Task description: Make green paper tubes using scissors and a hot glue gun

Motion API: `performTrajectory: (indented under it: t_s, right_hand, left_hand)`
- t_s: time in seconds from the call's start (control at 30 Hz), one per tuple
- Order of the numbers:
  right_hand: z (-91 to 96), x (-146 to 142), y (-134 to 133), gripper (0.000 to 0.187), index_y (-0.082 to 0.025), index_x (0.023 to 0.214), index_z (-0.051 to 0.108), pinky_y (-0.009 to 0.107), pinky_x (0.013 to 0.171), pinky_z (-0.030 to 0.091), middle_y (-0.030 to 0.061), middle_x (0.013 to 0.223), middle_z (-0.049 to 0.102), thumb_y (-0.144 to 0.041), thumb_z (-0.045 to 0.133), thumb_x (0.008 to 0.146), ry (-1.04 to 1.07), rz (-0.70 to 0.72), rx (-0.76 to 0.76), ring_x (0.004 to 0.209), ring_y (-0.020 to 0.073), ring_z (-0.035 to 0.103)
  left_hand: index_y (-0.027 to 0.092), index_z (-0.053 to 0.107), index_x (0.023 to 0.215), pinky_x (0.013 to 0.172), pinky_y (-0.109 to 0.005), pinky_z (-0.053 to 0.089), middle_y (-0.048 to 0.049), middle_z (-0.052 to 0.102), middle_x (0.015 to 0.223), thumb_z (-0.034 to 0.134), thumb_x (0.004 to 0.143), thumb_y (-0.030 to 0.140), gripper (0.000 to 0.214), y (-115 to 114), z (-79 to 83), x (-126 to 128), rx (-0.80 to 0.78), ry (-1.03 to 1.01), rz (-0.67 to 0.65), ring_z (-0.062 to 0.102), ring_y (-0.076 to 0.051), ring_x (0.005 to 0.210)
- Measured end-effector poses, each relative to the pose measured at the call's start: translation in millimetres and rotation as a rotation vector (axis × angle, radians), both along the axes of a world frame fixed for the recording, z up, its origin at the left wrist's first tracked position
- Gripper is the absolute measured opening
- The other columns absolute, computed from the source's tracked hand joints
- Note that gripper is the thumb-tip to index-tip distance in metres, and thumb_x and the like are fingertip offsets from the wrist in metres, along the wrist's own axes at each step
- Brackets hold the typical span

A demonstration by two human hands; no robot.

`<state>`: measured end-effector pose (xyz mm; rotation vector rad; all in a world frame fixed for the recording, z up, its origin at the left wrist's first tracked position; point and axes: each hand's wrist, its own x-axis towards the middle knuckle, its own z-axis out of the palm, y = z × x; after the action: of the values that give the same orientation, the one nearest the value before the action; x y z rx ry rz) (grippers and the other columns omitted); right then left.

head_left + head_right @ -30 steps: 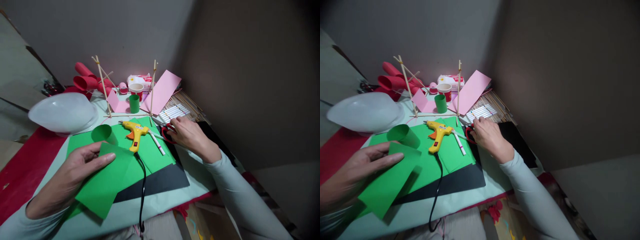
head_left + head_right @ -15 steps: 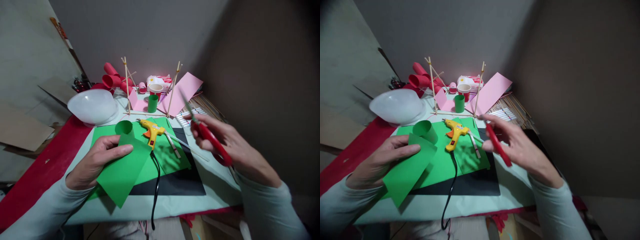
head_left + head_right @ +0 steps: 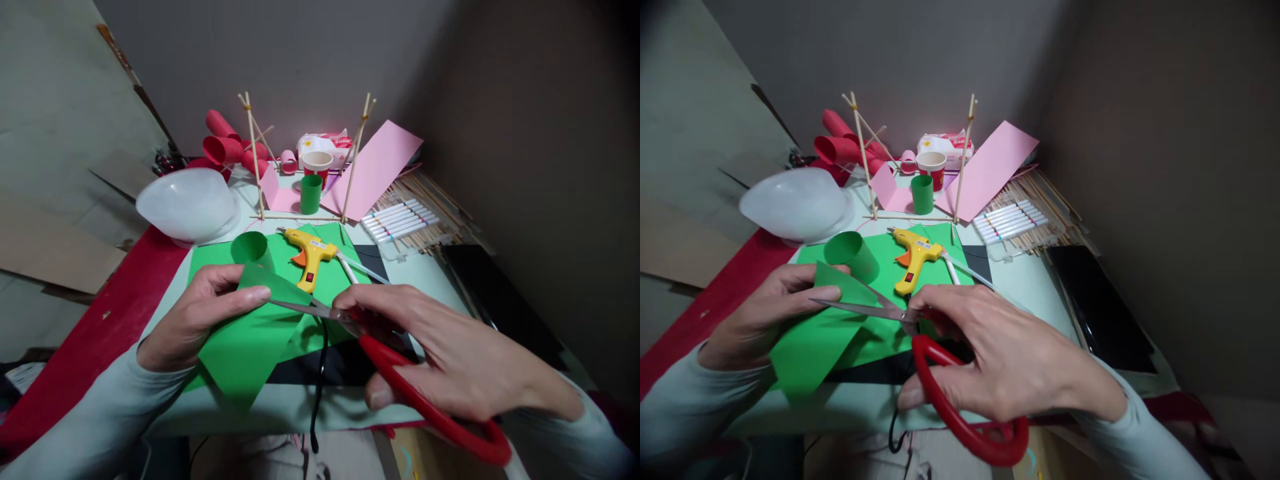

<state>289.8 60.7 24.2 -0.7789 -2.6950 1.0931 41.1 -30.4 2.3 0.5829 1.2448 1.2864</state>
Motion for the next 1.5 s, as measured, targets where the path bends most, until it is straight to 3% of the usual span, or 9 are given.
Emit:
performTrajectory:
  t_s: [0.17, 0.3, 0.83, 1.2, 1.5]
  right_hand:
    - [3.3, -4.8, -0.9, 0.038, -0.028, 0.104, 0.072, 0.030, 0.072, 0.051, 0.0001, 0.092, 0.076, -0.061, 0.074, 0.086, 0.060, 0.016, 0.028, 0.081, 0.0209, 0.070]
    - [3.6, -6.7, -0.5, 0.034, -0.027, 0.103, 0.072, 0.028, 0.062, 0.047, -0.0023, 0.082, 0.074, -0.055, 0.080, 0.084, 0.076, 0.014, 0.008, 0.069, 0.0184, 0.067]
    - [0.0, -4.0, -2.3, 0.032, -0.027, 0.106, 0.072, 0.032, 0.072, 0.050, 0.0009, 0.092, 0.077, -0.052, 0.077, 0.086, 0.065, -0.015, 0.018, 0.082, 0.0226, 0.071]
    - [-1.8, -4.6, -1.3, 0.032, -0.027, 0.105, 0.072, 0.029, 0.062, 0.046, 0.0007, 0.088, 0.077, -0.056, 0.071, 0.092, 0.101, 0.000, 0.056, 0.072, 0.0199, 0.069]
    - [-1.2, -2.8, -1.9, 0.033, -0.025, 0.105, 0.073, 0.029, 0.064, 0.047, 0.0029, 0.095, 0.080, -0.054, 0.074, 0.090, 0.086, 0.007, 0.074, 0.081, 0.0226, 0.072]
  left_hand:
    - [0.020, 0.086, 0.084, 0.054, -0.019, 0.055, -0.0011, 0.080, 0.074, 0.094, 0.061, 0.026, 0.025, -0.7, -4.1, -1.9, 0.020, 0.070, -0.013, 0.070, -0.014, 0.059]
    - [0.021, 0.086, 0.083, 0.053, -0.016, 0.053, 0.0003, 0.079, 0.068, 0.095, 0.060, 0.028, 0.025, -0.5, -5.7, -2.2, 0.026, 0.081, -0.015, 0.069, -0.012, 0.057]
    - [0.024, 0.085, 0.076, 0.055, -0.017, 0.053, 0.0027, 0.078, 0.068, 0.095, 0.058, 0.027, 0.021, 0.2, -5.2, 0.5, 0.040, 0.088, 0.053, 0.068, -0.013, 0.060]
    - [0.021, 0.086, 0.082, 0.065, -0.023, 0.061, -0.0014, 0.082, 0.079, 0.091, 0.066, 0.026, 0.018, 0.2, -2.5, 1.7, 0.025, 0.102, 0.001, 0.075, -0.018, 0.068]
    - [0.021, 0.086, 0.082, 0.061, -0.018, 0.059, 0.0009, 0.083, 0.083, 0.093, 0.066, 0.028, 0.019, 0.1, -5.4, -1.1, 0.045, 0.104, -0.014, 0.074, -0.014, 0.066]
